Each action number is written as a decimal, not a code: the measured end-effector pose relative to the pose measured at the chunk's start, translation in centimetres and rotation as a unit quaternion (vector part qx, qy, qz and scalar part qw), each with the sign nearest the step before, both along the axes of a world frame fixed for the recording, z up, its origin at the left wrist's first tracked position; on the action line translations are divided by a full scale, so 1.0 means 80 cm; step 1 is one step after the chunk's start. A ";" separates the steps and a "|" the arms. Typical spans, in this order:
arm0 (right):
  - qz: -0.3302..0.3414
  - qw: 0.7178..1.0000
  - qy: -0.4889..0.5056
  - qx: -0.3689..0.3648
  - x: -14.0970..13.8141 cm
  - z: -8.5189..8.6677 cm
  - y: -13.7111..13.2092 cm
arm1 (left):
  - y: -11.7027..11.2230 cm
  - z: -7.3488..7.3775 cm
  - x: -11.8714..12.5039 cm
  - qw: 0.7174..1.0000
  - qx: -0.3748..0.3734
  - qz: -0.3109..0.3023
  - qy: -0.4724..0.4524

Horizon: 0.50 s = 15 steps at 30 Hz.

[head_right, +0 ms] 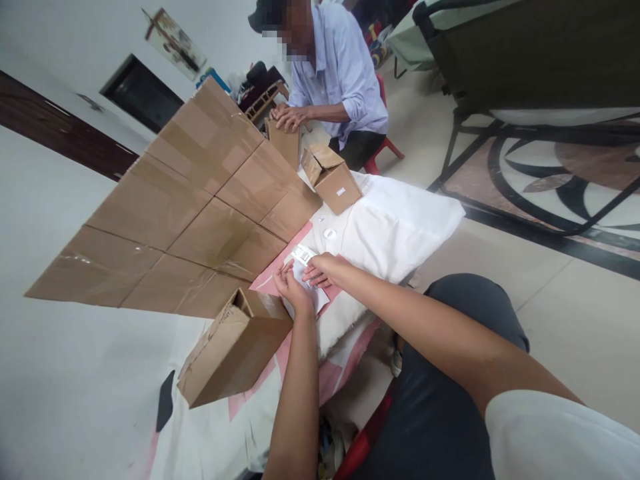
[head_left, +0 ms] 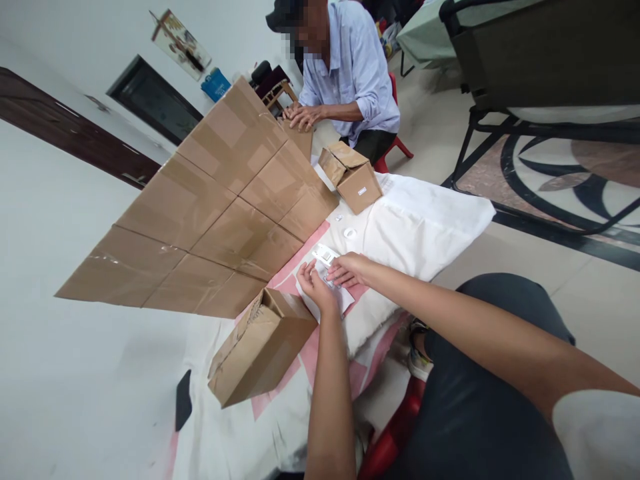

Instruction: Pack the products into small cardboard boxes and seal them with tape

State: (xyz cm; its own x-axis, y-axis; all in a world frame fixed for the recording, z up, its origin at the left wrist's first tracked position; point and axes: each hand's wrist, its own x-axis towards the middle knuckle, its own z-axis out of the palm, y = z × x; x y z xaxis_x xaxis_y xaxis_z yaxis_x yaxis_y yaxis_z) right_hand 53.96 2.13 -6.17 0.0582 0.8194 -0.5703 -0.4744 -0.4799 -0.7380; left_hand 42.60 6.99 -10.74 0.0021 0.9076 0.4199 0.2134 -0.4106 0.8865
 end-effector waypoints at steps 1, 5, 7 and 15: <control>-0.006 1.000 -0.006 0.002 -0.001 0.000 0.000 | 0.004 -0.003 0.000 1.000 -0.014 -0.010 0.006; -0.039 0.999 -0.035 0.012 -0.009 0.007 -0.002 | 0.015 -0.014 0.000 0.996 -0.072 -0.035 0.029; -0.052 0.997 -0.046 0.018 -0.012 0.013 -0.003 | 0.016 -0.016 0.000 0.994 -0.088 -0.045 0.036; -0.055 0.995 -0.069 0.053 -0.012 0.011 -0.002 | 0.013 -0.009 0.001 0.990 -0.105 -0.090 0.034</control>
